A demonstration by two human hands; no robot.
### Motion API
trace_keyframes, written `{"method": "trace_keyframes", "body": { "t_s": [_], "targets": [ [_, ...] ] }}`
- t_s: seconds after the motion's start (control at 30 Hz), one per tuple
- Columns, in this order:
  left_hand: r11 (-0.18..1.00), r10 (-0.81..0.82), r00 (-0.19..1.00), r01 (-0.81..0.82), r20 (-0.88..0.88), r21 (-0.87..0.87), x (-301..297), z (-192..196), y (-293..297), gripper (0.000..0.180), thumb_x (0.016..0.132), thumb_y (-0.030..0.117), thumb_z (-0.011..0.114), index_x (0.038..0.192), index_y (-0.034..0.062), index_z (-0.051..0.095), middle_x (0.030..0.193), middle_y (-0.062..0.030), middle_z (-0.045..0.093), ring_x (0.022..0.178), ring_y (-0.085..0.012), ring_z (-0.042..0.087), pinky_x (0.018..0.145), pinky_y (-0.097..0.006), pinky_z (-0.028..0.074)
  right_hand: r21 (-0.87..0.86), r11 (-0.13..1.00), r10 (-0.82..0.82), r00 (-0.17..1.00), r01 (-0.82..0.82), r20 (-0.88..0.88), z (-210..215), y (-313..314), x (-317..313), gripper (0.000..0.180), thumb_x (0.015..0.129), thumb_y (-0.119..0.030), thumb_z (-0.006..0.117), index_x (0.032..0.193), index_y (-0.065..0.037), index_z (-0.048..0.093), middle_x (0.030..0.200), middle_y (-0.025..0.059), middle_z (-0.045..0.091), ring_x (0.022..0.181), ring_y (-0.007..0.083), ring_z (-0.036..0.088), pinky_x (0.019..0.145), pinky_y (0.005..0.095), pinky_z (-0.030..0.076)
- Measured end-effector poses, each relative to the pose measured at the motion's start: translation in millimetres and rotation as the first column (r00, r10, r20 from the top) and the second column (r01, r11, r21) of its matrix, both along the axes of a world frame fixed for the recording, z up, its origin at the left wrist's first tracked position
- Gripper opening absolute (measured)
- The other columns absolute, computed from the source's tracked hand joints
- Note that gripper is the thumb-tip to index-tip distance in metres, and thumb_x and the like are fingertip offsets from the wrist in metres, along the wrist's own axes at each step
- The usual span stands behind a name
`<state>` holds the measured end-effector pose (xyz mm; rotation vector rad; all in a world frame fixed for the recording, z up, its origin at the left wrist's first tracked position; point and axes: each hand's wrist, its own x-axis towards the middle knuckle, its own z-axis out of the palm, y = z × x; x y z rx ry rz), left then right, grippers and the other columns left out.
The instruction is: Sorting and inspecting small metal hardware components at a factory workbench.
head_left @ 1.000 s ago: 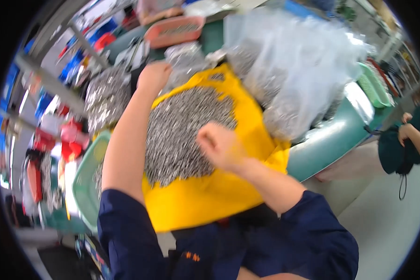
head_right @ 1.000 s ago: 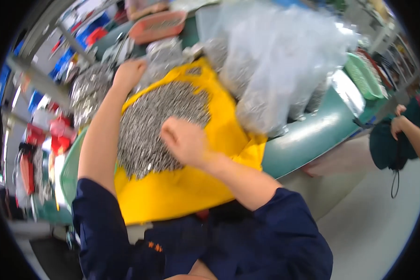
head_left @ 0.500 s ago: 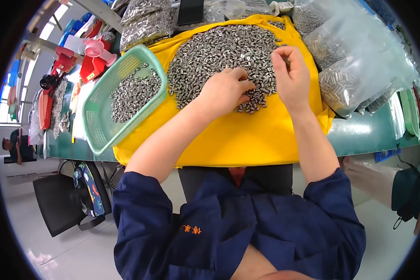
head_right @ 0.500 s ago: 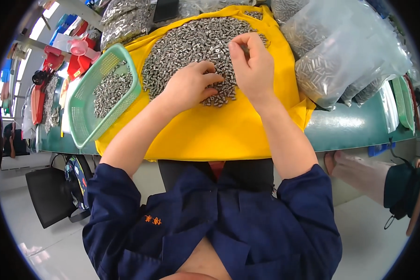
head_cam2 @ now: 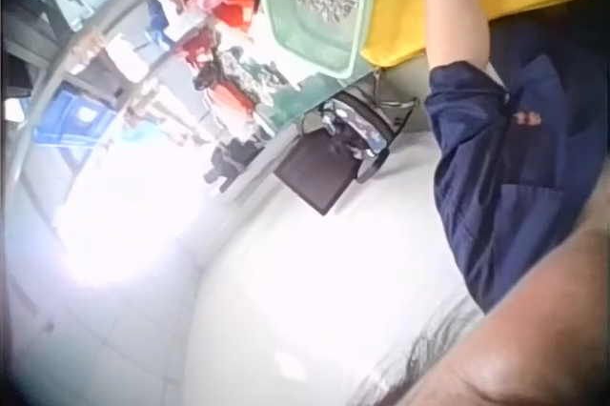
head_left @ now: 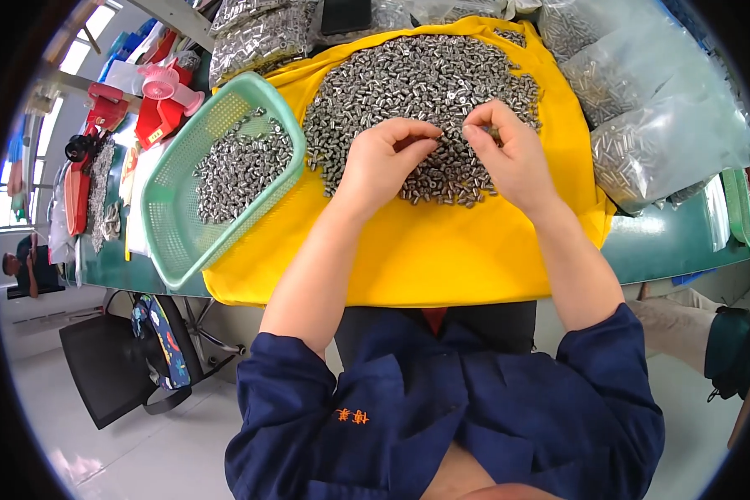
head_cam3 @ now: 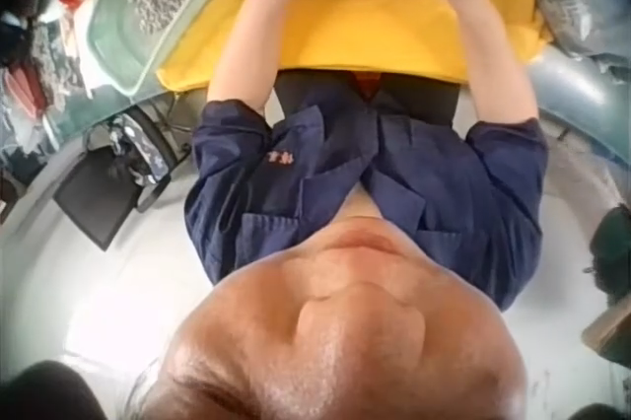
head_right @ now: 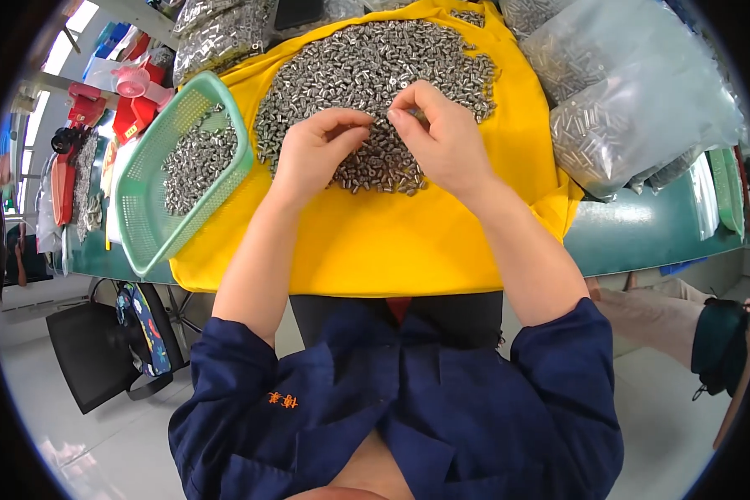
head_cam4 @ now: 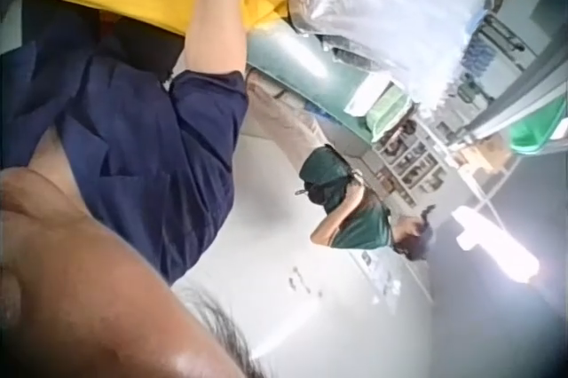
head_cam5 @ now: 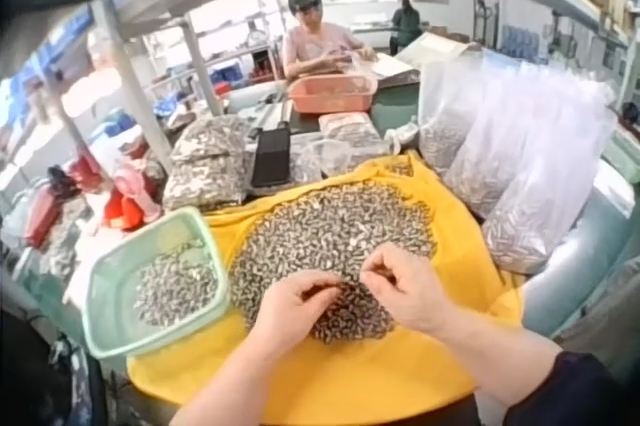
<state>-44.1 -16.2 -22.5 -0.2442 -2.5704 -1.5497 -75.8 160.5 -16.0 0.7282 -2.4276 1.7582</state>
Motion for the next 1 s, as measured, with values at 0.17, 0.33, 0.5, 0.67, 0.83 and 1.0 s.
{"method": "trace_keyframes", "body": {
  "t_s": [0.17,0.33,0.5,0.67,0.83,1.0],
  "targets": [
    [0.783,-0.162,0.958,-0.022,0.238,0.621,1.0,1.7,-0.1,0.018,0.082,0.004,0.056,0.099,-0.0011,0.059,0.087,-0.0045,0.061,0.075,-0.0105,0.059,0.068,-0.021,0.048,-0.036,0.998,0.05,0.998,-0.049,0.027,1.9,-0.6,3.9,0.01,0.081,-0.013,0.055,0.084,-0.003,0.052,0.069,0.003,0.054,0.057,0.0085,0.047,0.051,0.0231,0.039],
    [0.667,-0.273,0.933,0.007,0.235,0.745,3.7,0.3,-2.5,0.017,0.082,0.004,0.056,0.099,-0.0004,0.057,0.087,-0.0055,0.06,0.076,-0.0123,0.059,0.069,-0.023,0.049,-0.016,0.995,0.101,0.994,-0.102,-0.042,5.3,-2.5,9.5,0.009,0.081,-0.011,0.054,0.085,-0.003,0.052,0.07,0.003,0.055,0.058,0.0087,0.048,0.053,0.0225,0.04],
    [0.518,-0.348,0.916,0.008,0.202,0.855,3.4,1.4,-3.1,0.016,0.082,0.002,0.055,0.098,-0.0001,0.057,0.087,-0.0068,0.061,0.077,-0.0128,0.06,0.069,-0.024,0.05,-0.038,0.992,0.117,0.992,-0.119,-0.056,6.6,-3.6,11.1,0.008,0.081,-0.01,0.054,0.084,-0.004,0.052,0.071,0.0037,0.056,0.059,0.0097,0.05,0.054,0.0227,0.041],
    [0.56,-0.332,0.924,0.03,0.191,0.828,5.8,-0.7,1.1,0.016,0.083,0.001,0.054,0.098,-0.0011,0.056,0.088,-0.0079,0.061,0.078,-0.0146,0.061,0.07,-0.025,0.051,-0.005,0.994,0.105,0.988,-0.106,-0.112,8.2,-4.0,11.6,0.007,0.08,-0.008,0.054,0.083,-0.003,0.051,0.069,0.0059,0.056,0.057,0.0132,0.052,0.053,0.0244,0.042],
    [0.642,-0.289,0.938,0.043,0.19,0.765,6.7,0.8,3.9,0.015,0.082,0.0,0.056,0.096,-0.0027,0.057,0.087,-0.0085,0.062,0.078,-0.0149,0.061,0.071,-0.025,0.051,0.065,0.992,0.111,0.989,-0.105,-0.098,10.9,-1.2,12.4,0.006,0.079,-0.008,0.054,0.081,-0.004,0.051,0.067,0.0075,0.055,0.055,0.0168,0.052,0.052,0.0271,0.042],
    [0.775,-0.196,0.962,0.032,0.192,0.632,8.5,2.2,5.6,0.012,0.08,-0.001,0.058,0.091,-0.0039,0.06,0.084,-0.0073,0.063,0.076,-0.0124,0.06,0.071,-0.023,0.051,0.232,0.97,0.122,0.975,-0.077,-0.183,16.2,-3.8,17.5,0.006,0.078,-0.008,0.052,0.079,-0.004,0.047,0.067,0.011,0.054,0.06,0.0276,0.054,0.054,0.0351,0.042]
  ]
}}
